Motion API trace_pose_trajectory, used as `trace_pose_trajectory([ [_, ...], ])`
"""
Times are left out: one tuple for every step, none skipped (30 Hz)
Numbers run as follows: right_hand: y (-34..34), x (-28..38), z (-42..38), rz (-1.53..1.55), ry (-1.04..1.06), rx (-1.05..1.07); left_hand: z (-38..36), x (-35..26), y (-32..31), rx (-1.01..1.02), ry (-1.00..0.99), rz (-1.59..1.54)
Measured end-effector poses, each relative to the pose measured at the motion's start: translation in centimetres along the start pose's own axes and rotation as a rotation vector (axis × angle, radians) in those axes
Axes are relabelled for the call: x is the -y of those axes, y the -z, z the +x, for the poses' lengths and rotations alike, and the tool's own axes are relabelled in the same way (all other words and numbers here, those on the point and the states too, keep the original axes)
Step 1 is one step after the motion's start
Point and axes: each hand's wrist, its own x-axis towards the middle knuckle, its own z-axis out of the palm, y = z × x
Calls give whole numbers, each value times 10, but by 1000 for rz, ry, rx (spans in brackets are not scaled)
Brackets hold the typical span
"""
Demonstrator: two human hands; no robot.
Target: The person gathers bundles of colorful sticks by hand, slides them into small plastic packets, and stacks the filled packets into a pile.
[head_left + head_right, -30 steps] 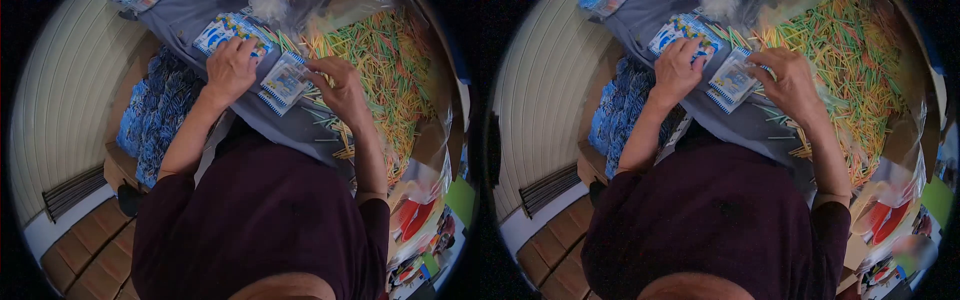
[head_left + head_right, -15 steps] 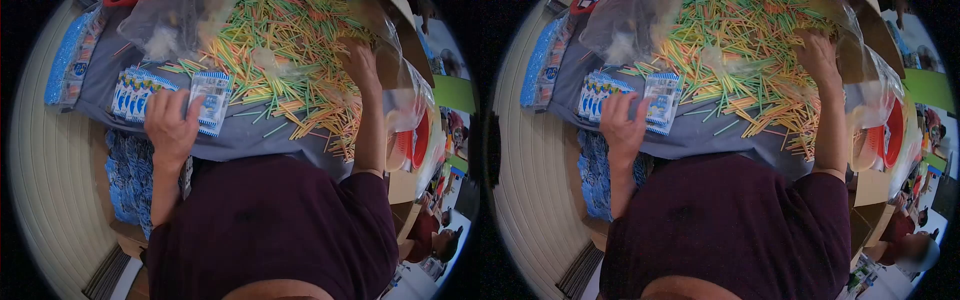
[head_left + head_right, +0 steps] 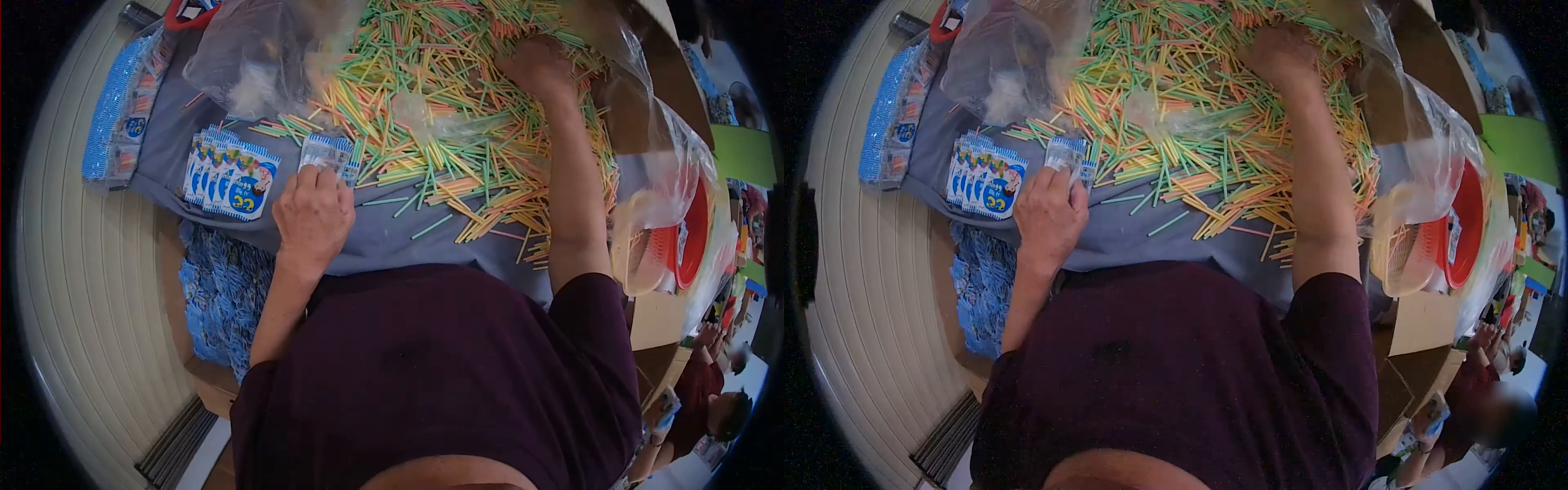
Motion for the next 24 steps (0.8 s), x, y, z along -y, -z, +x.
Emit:
trace_pose_trajectory([
  [-3,2,4,31,-25,48,-1,-1,2,-64,5,-77],
  [-5,3,6,32,-30,52,-2,0,3,-60,0,-77],
  [-6,4,8,23,-24,83,-1,2,4,-69,10,-136],
  [-5,6,10,12,-14,112,-1,4,4,-81,24,-194],
  [-2,6,11,10,-7,107,-1,7,3,-87,31,-194],
  [1,4,11,6,17,155,0,10,2,-71,32,-185],
  [4,2,11,2,41,202,-1,14,1,-54,34,-176],
  [3,-2,9,0,53,199,-1,15,0,-59,45,-174],
  [0,-8,7,15,40,183,0,15,-1,-164,-8,-179],
  [0,-11,5,29,26,167,0,17,-3,-271,-62,-183],
  [0,-14,-1,21,37,164,-2,19,-6,-276,-51,-186],
  [3,-15,-10,30,25,130,-5,20,-11,-255,-65,-173],
  [4,-15,-15,41,11,98,-7,21,-13,-230,-81,-160],
  [2,-15,-14,37,16,99,-9,21,-14,-230,-75,-162],
  [0,-16,-13,21,24,126,-8,21,-14,-252,-99,-142],
  [-2,-18,-12,4,31,155,-7,20,-15,-272,-123,-123],
  [-6,-22,-12,1,31,160,-8,18,-14,-268,-121,-128],
  [-11,-25,-8,41,30,119,-6,17,-11,-237,-100,-129],
  [-15,-29,-5,84,30,77,-5,17,-9,-207,-77,-128],
  [-21,-36,-1,87,35,76,-3,19,-7,-207,-73,-124],
  [-21,-40,1,2,103,51,-1,22,-7,-203,-75,-158],
  [-22,-42,2,-85,170,26,0,24,-6,-199,-78,-194],
  [-25,-45,0,-83,172,25,2,25,-5,-200,-76,-193],
  [-14,-41,-12,-84,180,-76,4,25,-5,-287,-103,-187],
])
